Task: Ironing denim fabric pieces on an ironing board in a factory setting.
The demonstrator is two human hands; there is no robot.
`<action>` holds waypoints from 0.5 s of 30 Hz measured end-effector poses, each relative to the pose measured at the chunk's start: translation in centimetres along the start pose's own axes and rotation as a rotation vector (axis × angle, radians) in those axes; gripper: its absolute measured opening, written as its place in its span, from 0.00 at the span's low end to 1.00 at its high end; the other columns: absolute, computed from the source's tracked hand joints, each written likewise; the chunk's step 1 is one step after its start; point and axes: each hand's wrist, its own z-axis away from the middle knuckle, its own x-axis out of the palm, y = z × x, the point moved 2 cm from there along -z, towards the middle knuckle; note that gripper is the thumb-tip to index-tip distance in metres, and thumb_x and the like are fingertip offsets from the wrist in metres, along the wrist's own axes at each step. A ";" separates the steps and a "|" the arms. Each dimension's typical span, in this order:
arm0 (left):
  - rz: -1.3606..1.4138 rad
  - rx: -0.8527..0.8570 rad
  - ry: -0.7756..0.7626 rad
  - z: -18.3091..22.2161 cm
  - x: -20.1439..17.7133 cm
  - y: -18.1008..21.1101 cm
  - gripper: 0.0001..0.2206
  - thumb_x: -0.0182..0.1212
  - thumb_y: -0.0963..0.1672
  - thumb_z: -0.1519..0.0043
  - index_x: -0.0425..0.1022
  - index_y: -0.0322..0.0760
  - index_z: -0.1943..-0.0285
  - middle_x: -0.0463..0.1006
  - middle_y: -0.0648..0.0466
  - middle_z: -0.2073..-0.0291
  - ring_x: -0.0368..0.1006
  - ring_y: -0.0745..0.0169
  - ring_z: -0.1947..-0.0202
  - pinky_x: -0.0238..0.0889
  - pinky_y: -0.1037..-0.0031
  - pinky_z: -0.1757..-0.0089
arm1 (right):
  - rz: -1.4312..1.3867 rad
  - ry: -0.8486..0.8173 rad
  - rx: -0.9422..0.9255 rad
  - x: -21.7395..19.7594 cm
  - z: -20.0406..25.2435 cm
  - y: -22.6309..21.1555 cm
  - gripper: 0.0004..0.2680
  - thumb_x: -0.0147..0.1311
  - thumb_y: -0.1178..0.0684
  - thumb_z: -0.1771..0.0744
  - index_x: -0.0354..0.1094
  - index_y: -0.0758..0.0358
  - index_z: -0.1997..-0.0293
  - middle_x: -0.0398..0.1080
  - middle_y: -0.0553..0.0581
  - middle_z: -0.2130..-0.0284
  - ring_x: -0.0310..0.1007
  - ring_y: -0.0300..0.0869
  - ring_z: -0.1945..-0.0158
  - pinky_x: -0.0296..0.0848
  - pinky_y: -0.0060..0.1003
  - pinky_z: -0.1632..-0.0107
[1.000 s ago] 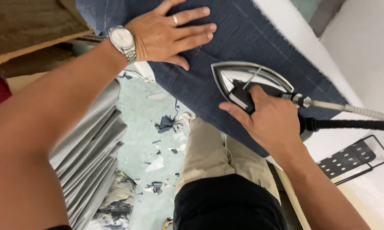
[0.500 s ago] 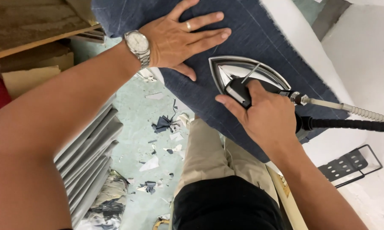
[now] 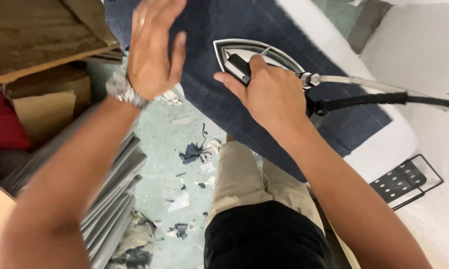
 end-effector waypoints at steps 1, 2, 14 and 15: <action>0.024 -0.067 0.103 0.3 -0.4 1.3 0.19 0.52 0.41 0.09 0.71 0.21 0.12 0.77 0.30 0.17 0.74 0.22 0.17 0.65 0.34 0.21 | -0.031 -0.041 0.008 -0.1 -0.3 -0.1 0.36 0.53 0.13 0.22 0.78 0.70 0.51 0.73 0.60 0.83 0.77 0.58 0.83 0.68 0.54 0.83; 0.012 -0.062 0.112 1.1 1.0 2.2 0.19 0.52 0.41 0.09 0.71 0.21 0.12 0.77 0.30 0.17 0.74 0.22 0.17 0.65 0.34 0.21 | -0.030 -0.029 -0.002 -0.8 0.4 0.4 0.36 0.53 0.13 0.22 0.78 0.70 0.51 0.73 0.60 0.83 0.77 0.58 0.83 0.68 0.54 0.83; -0.530 -0.083 -0.379 6.7 12.8 7.2 0.43 0.54 0.66 0.08 0.67 0.37 -0.04 0.56 0.42 0.00 0.46 0.37 0.03 0.46 0.27 0.17 | -0.007 -0.335 0.331 -2.1 19.0 12.9 0.31 0.57 0.15 0.26 0.70 0.61 0.50 0.74 0.60 0.79 0.78 0.64 0.72 0.71 0.58 0.65; -0.545 -0.075 -0.355 6.6 12.0 7.3 0.41 0.56 0.65 0.07 0.69 0.35 -0.03 0.57 0.40 0.01 0.50 0.35 0.04 0.49 0.23 0.20 | -0.028 -0.316 0.300 -1.8 18.6 12.6 0.30 0.56 0.16 0.26 0.72 0.62 0.49 0.72 0.58 0.81 0.76 0.60 0.75 0.69 0.55 0.68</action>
